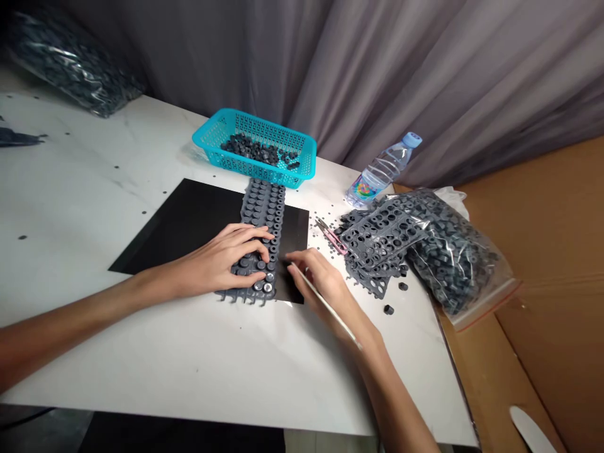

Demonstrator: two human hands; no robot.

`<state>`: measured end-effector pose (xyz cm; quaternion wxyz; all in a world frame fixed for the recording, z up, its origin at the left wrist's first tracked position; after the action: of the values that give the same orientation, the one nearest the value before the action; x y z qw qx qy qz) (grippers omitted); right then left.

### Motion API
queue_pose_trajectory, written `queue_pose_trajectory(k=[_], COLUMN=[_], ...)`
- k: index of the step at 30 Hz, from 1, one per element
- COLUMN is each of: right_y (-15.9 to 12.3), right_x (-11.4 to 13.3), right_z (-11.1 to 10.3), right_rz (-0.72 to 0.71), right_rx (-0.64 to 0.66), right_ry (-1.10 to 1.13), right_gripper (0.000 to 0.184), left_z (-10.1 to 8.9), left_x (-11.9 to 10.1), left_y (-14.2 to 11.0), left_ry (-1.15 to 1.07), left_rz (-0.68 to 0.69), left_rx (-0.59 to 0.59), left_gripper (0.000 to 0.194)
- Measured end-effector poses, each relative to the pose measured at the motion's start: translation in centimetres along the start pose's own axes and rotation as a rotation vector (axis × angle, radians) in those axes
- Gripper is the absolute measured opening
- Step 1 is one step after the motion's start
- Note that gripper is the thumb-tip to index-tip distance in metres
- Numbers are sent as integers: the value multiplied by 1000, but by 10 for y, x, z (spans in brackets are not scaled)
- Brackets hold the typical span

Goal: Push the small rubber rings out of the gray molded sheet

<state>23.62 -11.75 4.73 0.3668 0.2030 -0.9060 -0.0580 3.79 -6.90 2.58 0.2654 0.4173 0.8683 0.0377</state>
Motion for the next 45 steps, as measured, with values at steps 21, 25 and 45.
queue_pose_trajectory(k=[21,25,45], right_y=[-1,-2,-3], right_x=[11,11,5], right_z=[11,14,13], right_rz=[-208,-211,-118], right_rx=[86,99,-102], right_ry=[-15,-58,-331], right_gripper=[13,13,24], left_z=[1,2,6], left_x=[2,3,1], left_y=[1,1,0], left_ry=[-16,-5,20], left_rz=[22,25,27], left_rx=[-20,-13,-8], left_gripper=[22,22,21])
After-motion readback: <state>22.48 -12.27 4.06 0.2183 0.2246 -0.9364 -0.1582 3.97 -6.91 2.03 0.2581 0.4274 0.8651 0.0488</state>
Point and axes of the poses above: each hand's wrist, its own y-axis towards the middle knuckle, its own z-axis out of the palm, x = y × z, the point moved 5 cm from there along y, towards the middle knuckle, and after that the axes turned 7 degrees about y, right-handed, at the moved point
